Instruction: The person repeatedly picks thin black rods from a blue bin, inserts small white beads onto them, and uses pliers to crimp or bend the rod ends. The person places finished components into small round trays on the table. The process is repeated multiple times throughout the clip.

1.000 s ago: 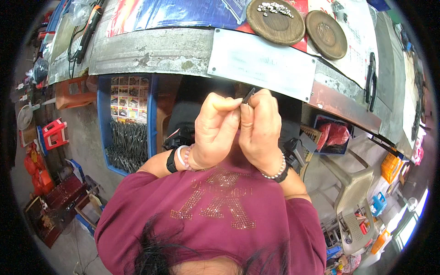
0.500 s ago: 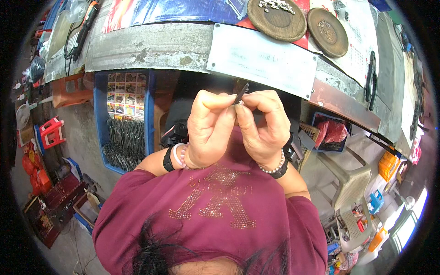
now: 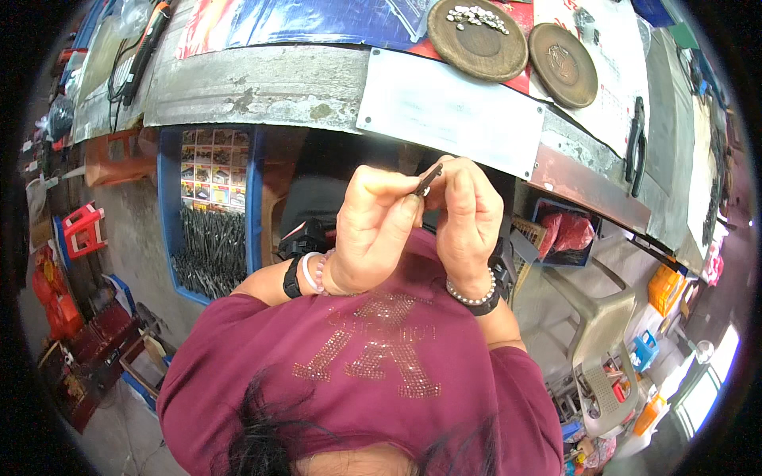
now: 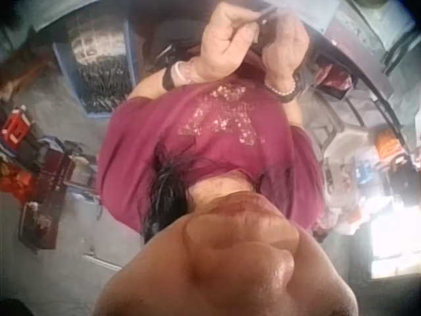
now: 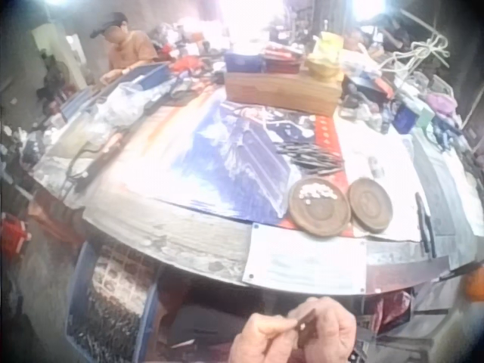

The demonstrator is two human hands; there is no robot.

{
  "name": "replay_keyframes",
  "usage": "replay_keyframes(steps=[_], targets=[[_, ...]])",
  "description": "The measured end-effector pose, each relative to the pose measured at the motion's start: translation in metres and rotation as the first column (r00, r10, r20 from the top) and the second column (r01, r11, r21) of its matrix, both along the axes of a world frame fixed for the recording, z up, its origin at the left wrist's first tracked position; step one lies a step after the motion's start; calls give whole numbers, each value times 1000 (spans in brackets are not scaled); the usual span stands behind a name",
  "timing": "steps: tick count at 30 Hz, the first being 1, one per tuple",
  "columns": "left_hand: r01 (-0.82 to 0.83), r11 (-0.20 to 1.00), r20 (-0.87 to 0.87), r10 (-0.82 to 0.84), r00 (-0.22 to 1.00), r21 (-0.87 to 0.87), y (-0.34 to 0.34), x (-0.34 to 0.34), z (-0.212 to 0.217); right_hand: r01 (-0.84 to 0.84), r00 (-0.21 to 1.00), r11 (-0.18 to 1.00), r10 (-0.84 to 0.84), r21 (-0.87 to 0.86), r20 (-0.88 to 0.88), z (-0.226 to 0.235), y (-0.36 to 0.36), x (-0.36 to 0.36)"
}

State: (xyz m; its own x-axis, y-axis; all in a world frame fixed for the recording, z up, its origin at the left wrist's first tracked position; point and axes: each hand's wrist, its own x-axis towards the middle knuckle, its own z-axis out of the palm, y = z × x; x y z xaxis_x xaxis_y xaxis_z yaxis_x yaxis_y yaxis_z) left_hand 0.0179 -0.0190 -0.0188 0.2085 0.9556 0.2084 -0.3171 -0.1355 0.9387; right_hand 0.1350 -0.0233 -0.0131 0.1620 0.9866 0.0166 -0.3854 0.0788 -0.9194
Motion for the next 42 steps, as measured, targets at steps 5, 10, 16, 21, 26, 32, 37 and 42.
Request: replay_keyframes(steps=[5,10,16,21,26,32,37,42], targets=[[63,997,4,-62,998,-55,-2,-4,2,21,890,945,-166,326,425,-12,9,-2],[-92,996,-92,92,991,6,-1,-3,2,84,587,924,-348,372,731,-10,8,-14],[-73,997,-28,72,997,-13,-2,-5,-3,98,982,993,-86,-67,169,7,-1,-11],[-17,1000,-29,17,999,-7,-5,-14,-2,42,750,934,-264,355,606,3,1,-14],[-34,999,-107,37,994,28,-5,-18,1,62,603,933,-317,353,732,-3,-4,-21],[-49,998,-89,46,995,-26,-7,-15,-3,92,493,953,-297,290,818,1,-5,-29],[-49,996,-30,47,998,-74,-6,-14,-4,27,919,990,30,-140,393,9,-5,-21],[-177,980,-125,187,974,87,-3,-14,-1,24,529,968,-225,250,819,4,-2,-22]])
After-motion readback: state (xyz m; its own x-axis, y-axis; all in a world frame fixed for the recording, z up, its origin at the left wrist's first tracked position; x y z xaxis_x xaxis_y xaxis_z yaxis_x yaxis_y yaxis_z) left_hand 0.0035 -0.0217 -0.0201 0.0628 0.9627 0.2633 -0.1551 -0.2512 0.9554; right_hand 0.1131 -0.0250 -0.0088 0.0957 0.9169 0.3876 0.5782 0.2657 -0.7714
